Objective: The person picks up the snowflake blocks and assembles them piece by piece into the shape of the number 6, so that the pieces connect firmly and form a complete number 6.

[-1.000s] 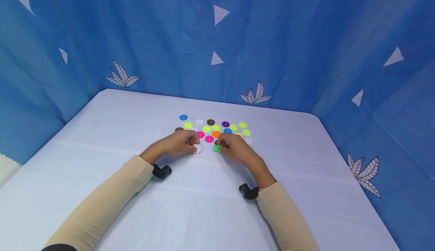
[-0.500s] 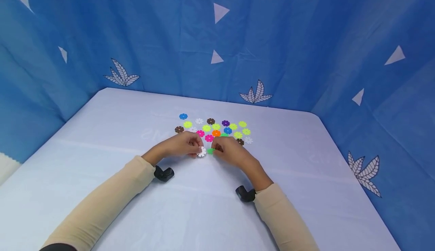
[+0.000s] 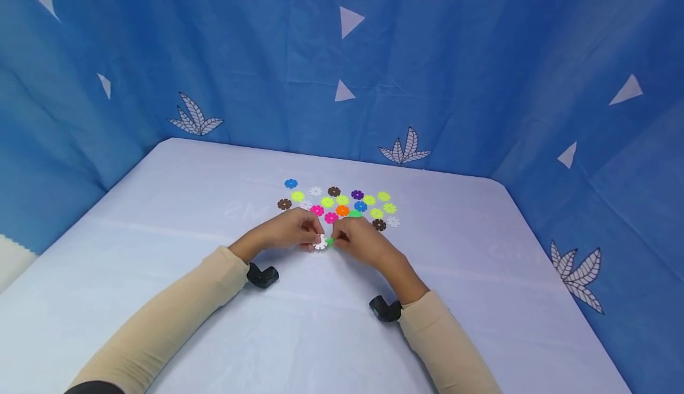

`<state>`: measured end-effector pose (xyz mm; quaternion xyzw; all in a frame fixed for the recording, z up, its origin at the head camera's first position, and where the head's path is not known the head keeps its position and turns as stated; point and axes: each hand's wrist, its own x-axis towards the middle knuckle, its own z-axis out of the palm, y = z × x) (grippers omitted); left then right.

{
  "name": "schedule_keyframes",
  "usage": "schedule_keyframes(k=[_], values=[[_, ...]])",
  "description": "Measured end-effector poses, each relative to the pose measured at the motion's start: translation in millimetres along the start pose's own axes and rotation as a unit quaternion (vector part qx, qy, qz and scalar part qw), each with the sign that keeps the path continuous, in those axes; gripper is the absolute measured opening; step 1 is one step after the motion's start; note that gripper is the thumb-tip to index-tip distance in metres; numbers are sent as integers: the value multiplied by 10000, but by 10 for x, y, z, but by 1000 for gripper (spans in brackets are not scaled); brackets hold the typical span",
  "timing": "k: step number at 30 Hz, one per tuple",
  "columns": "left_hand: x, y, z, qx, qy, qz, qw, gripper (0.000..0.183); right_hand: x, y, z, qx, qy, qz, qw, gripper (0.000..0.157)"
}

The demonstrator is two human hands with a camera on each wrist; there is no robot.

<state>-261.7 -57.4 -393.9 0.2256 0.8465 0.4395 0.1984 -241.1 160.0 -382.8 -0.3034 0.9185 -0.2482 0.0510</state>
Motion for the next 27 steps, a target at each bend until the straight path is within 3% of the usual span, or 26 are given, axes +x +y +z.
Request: schedule_keyframes(k=[7,12,17,23,27], values=[[26,43,33,-86,201,-168,9996,4,-4,-48,-1,-63,70,-170,9998,11],[22,39,53,-21,114,-221,9997,4,-5,-64,18,-86,96,-137,9998,12],[12,22,55,424,-43,-24,9991,9,-5,-46,28,-8,136,-70,9999,11],[2,64,38,1134,169,426,9925,11,5,-27,26,9,200,160,9997,12],[22,63,45,1295,255,573,9896,11,-1,-29,24,-43,225,294,9993,13]])
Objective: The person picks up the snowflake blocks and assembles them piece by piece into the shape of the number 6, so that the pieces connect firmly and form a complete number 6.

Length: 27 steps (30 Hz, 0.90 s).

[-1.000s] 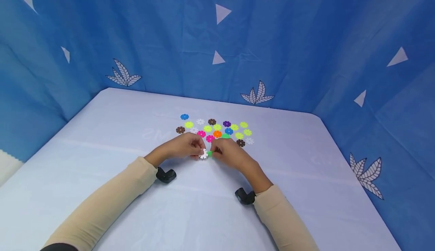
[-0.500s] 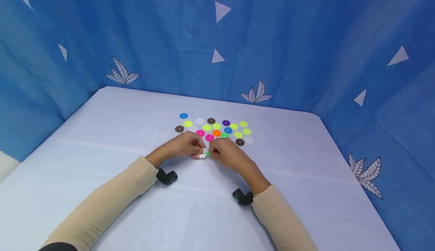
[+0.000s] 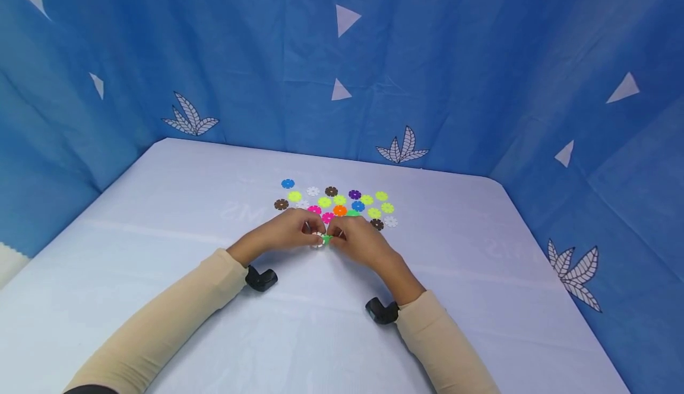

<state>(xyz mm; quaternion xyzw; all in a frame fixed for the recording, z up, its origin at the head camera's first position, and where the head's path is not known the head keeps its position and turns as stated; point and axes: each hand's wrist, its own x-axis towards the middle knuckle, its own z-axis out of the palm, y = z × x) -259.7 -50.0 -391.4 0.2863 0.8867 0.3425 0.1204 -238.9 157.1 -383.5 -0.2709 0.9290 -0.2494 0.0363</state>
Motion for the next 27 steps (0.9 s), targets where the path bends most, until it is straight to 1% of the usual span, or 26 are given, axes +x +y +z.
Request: schedule_keyframes(k=[4,7,9,11,13,14,17,22,27], values=[[21,-14,10,94,50,-59,9999,10,-25,34,-74,-62,-50,351,9994,14],[20,-18,7,220,168,-141,9995,10,-52,136,-192,-268,87,868,9958,17],[13,-21,1,286,248,-190,9991,10,-73,230,-277,-502,265,1346,9893,20],[5,-19,-6,312,295,-214,9988,10,-90,337,-341,-784,386,1849,9789,22],[0,-20,-9,337,306,-191,9988,10,-100,428,-377,-953,391,2220,9696,25],[-1,-19,-10,344,309,-169,9988,11,-101,466,-383,-994,366,2330,9667,27],[2,-21,-8,404,311,-69,9987,11,-90,548,-376,-1047,242,2432,9640,30],[15,-21,-8,546,344,14,9979,10,-79,588,-354,-977,206,2364,9665,28],[20,-17,-8,642,422,20,9970,7,-88,567,-354,-466,122,2164,9751,15]])
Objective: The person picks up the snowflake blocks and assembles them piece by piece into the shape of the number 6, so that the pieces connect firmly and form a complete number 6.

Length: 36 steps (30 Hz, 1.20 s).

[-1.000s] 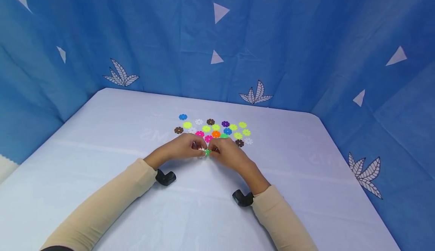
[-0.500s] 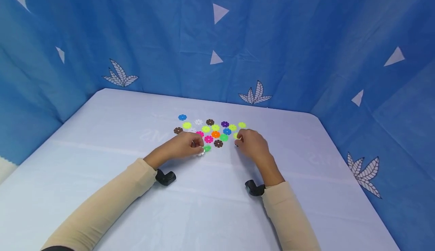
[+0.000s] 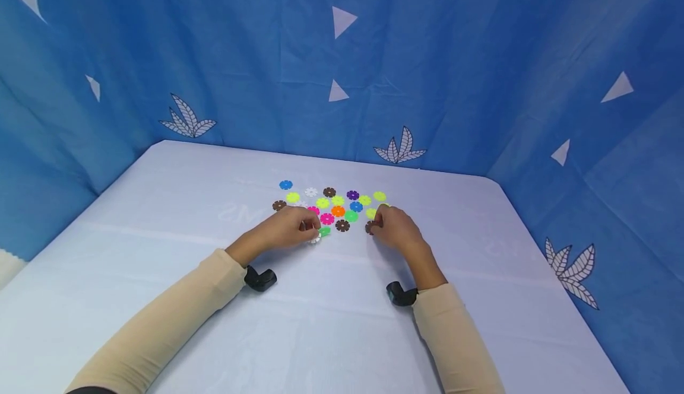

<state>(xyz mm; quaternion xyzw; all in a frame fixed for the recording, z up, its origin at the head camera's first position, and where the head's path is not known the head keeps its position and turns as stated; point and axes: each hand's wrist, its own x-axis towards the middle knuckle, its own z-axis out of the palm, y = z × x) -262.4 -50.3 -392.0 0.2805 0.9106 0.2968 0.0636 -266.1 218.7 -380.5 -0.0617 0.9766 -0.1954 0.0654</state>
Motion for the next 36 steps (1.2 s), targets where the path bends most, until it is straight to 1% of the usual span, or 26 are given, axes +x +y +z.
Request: schedule_keyframes(k=[3,9,13,18,23,26,30,32,36], values=[[9,-4,2,36,59,11,10000,5,-10,-37,3,432,-101,-69,9990,9],[0,-10,-3,192,132,-111,9997,4,-12,-154,44,1312,-230,-221,9908,9],[21,-11,-7,285,133,-67,9995,5,-8,-202,49,1545,-218,-369,9871,11],[74,10,0,461,11,90,9989,11,32,-255,81,1715,-374,-545,9830,10],[94,16,-8,637,112,114,9978,15,109,-341,108,1933,-474,-785,9768,8],[99,3,-1,680,130,84,9976,16,130,-366,135,2099,-587,-755,9730,7],[109,-8,4,709,89,122,9974,21,143,-368,174,2274,-615,-649,9697,7],[107,-9,2,751,83,154,9970,22,150,-370,197,2363,-640,-677,9672,7],[97,-16,0,874,76,165,9960,22,161,-383,238,2393,-679,-756,9656,7]])
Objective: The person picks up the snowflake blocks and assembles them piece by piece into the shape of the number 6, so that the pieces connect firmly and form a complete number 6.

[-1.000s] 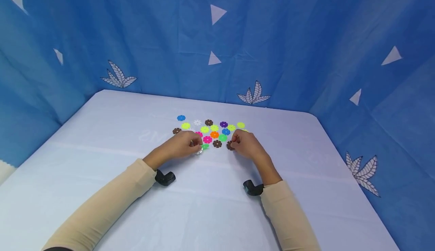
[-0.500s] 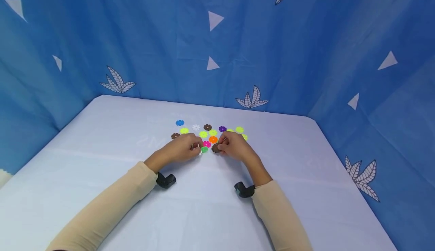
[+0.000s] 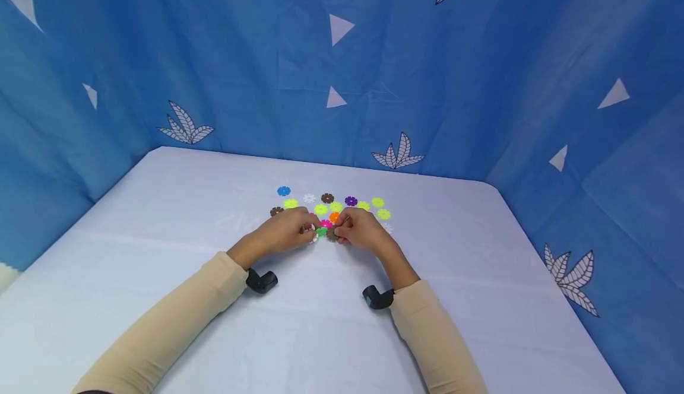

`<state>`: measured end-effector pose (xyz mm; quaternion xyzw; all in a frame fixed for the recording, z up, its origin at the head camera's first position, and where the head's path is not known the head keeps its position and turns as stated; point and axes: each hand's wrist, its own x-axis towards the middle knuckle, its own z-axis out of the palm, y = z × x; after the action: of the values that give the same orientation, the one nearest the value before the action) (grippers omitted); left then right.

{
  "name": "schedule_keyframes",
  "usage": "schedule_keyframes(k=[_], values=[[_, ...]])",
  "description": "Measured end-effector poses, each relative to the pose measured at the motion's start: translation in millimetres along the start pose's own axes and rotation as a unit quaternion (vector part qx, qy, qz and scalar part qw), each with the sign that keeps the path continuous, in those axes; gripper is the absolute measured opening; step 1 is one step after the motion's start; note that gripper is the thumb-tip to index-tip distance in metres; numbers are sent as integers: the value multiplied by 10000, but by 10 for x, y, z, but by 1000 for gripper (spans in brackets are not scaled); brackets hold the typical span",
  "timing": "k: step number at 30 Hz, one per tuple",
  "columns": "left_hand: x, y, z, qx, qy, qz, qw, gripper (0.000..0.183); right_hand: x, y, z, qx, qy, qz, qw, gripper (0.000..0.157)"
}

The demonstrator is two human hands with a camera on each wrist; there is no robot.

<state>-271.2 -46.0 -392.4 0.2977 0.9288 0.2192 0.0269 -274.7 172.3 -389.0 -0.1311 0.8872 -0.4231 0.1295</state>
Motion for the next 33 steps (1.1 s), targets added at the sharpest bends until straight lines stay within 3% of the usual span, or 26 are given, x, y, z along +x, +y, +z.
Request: schedule_keyframes(k=[9,19,33], values=[[-26,9,-12,115,14,-10,9999,23,3,-17,31,144,253,101,9995,7],[5,-22,19,-222,-114,295,9993,23,12,-12,45,43,401,116,9991,12],[-8,-14,18,-501,-132,309,9982,22,10,-53,96,113,612,79,9980,8]])
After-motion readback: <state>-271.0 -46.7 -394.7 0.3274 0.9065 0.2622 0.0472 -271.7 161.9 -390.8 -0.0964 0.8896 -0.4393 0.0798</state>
